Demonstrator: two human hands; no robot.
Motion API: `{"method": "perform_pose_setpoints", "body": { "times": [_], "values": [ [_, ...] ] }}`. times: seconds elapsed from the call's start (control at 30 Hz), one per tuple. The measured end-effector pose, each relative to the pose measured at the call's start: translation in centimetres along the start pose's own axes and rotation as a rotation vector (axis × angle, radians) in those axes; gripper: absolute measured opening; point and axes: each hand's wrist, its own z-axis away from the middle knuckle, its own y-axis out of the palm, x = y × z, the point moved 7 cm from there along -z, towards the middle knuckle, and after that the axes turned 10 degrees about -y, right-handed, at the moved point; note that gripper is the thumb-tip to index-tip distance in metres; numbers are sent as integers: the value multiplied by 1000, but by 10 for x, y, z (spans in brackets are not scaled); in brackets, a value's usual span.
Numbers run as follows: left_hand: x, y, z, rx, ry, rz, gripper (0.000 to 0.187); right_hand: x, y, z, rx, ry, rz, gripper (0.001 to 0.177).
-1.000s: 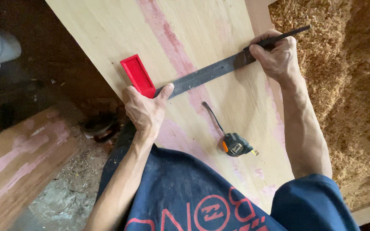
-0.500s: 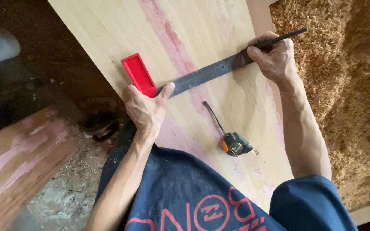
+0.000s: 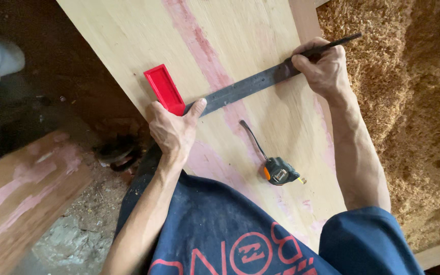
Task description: The person measures and marks a large wooden board using a tape measure, a square ruler, and a pencil. They draw straight lines and make measurement marks on the board's surface.
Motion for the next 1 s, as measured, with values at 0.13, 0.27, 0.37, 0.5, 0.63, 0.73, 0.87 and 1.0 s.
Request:
{"method": "perform_pose_setpoints", "body": {
  "times": [0.13,0.27,0.37,0.5,0.63,0.73,0.87,1.0],
  "values": [
    [11,-11,-3,-35,-9,-21,88,-10,-6,0,-147,81,-245,6],
    [36,-21,-7,-33,-76,-56,91,-16,-4,6,-162,36,-364,6],
    [39,-27,-8,-78,-33,-44,90,-20,-1,5,-193,32,-501,7],
    [37,-27,-6,-70,-50,-33,90,-24,-3,7,-213,38,-491,6],
    [32,-27,-4,-16,-70,1,88,-22,0,7,-214,19,-494,7],
    [27,-28,-5,-31,-54,14,85,-20,0,7,-226,16,-540,7],
    [30,-22,-7,28,-76,25,86,-22,-3,10,-209,29,-418,7],
    [30,-23,-8,-10,-34,34,86,-25,-1,8,-214,-1,-456,7]
  ]
}}
